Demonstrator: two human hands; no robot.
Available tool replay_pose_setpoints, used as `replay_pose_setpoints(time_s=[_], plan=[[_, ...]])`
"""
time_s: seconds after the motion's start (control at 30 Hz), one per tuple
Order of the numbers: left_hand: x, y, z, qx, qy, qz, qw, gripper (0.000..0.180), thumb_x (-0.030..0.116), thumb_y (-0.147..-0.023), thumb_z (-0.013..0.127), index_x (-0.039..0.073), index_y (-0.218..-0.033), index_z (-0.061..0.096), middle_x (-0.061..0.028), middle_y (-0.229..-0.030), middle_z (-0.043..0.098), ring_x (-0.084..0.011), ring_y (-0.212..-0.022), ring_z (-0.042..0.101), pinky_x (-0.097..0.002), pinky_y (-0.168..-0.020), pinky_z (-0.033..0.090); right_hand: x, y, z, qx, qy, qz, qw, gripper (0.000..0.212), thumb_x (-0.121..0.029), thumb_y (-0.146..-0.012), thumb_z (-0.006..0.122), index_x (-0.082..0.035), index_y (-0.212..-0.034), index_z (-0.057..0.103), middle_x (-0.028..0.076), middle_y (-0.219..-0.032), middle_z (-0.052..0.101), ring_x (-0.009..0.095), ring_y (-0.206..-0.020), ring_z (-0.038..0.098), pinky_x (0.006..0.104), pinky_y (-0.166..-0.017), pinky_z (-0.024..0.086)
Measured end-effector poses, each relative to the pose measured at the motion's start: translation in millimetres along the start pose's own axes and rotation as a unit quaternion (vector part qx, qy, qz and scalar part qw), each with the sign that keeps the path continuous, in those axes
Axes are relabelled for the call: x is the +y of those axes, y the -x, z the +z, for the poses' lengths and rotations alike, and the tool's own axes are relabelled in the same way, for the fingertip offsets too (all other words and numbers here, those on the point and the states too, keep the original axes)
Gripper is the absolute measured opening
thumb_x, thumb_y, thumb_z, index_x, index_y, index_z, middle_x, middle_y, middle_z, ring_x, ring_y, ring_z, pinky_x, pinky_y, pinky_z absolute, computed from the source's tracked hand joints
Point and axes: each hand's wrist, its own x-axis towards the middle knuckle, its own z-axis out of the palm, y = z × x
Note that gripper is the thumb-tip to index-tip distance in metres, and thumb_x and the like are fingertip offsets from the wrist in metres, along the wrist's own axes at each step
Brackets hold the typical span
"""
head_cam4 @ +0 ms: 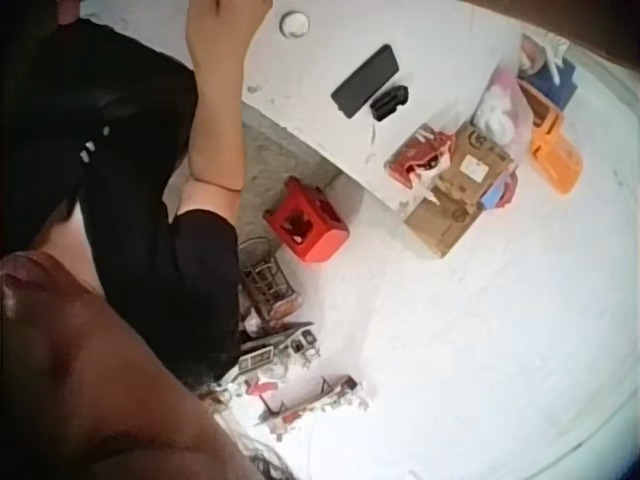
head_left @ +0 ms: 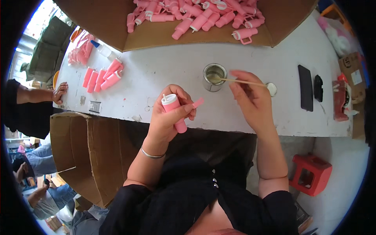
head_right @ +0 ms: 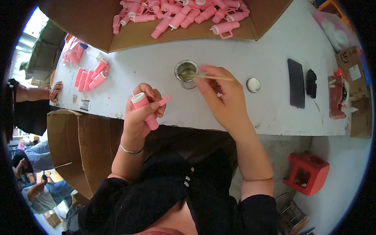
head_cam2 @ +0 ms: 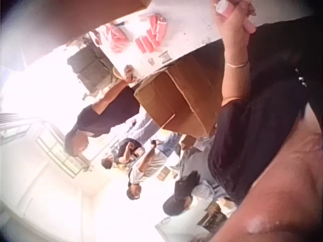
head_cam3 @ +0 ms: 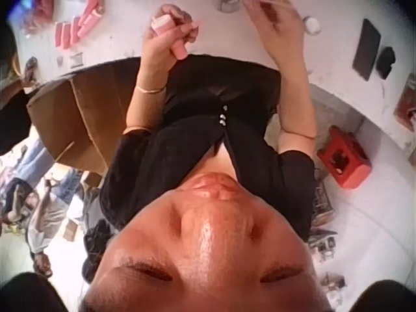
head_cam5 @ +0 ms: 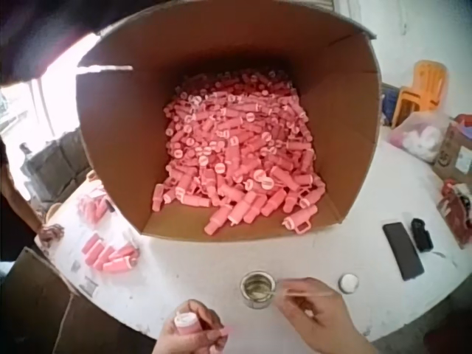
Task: The person applies glue from a can onto small plastic parts using a wooden stick and assembles toy bottles by attaching the pieces and caps by hand.
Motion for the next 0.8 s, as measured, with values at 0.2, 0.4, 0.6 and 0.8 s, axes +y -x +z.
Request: replay_pose_setpoints(time_s=[0.2, 0.4, 0.6, 0.8], plan=[[-3, -3, 1, 0.020, 0.020, 0.000, 1.000, 0.023, -0.008, -0.080, 0.062, 0.005, -0.094, 0.050, -0.0076, -0.085, 0.059, -0.0170, -0.071, 0.061, -0.0283, -0.061, 0.050, -13, -19, 2, 0.002, 0.178, -0.167, 0.970, 0.010, -0.006, -0.091, 0.061, 0.003, -0.092, 0.062, 0.013, -0.076, 0.059, 0.023, -0.060, 0.054, 0.0298, -0.054, 0.042], [-4, -8, 11, 0.050, -0.026, 0.013, 0.998, 0.021, -0.005, -0.078, 0.059, 0.007, -0.092, 0.049, -0.0073, -0.081, 0.054, -0.0158, -0.067, 0.056, -0.0256, -0.056, 0.045, -7, -15, -1, -0.019, 0.126, -0.090, 0.988, 0.011, -0.007, -0.091, 0.060, 0.004, -0.089, 0.062, 0.013, -0.077, 0.061, 0.025, -0.061, 0.058, 0.0317, -0.054, 0.045], [-3, -16, 13, 0.067, -0.037, 0.015, 0.997, 0.021, -0.004, -0.078, 0.058, 0.008, -0.092, 0.049, -0.0071, -0.081, 0.055, -0.0162, -0.068, 0.056, -0.0265, -0.057, 0.044, -6, -5, -10, 0.022, 0.005, -0.010, 1.000, 0.016, -0.009, -0.094, 0.058, 0.006, -0.094, 0.065, 0.012, -0.080, 0.066, 0.016, -0.063, 0.062, 0.0250, -0.057, 0.050], [-4, -27, 16, 0.071, -0.042, 0.016, 0.996, 0.019, -0.002, -0.081, 0.058, 0.009, -0.092, 0.048, -0.0061, -0.081, 0.055, -0.0164, -0.071, 0.056, -0.0269, -0.061, 0.043, 5, 10, -14, 0.130, -0.143, 0.037, 0.980, 0.022, -0.013, -0.097, 0.057, 0.008, -0.098, 0.064, 0.014, -0.084, 0.068, 0.015, -0.065, 0.064, 0.0255, -0.057, 0.053]])
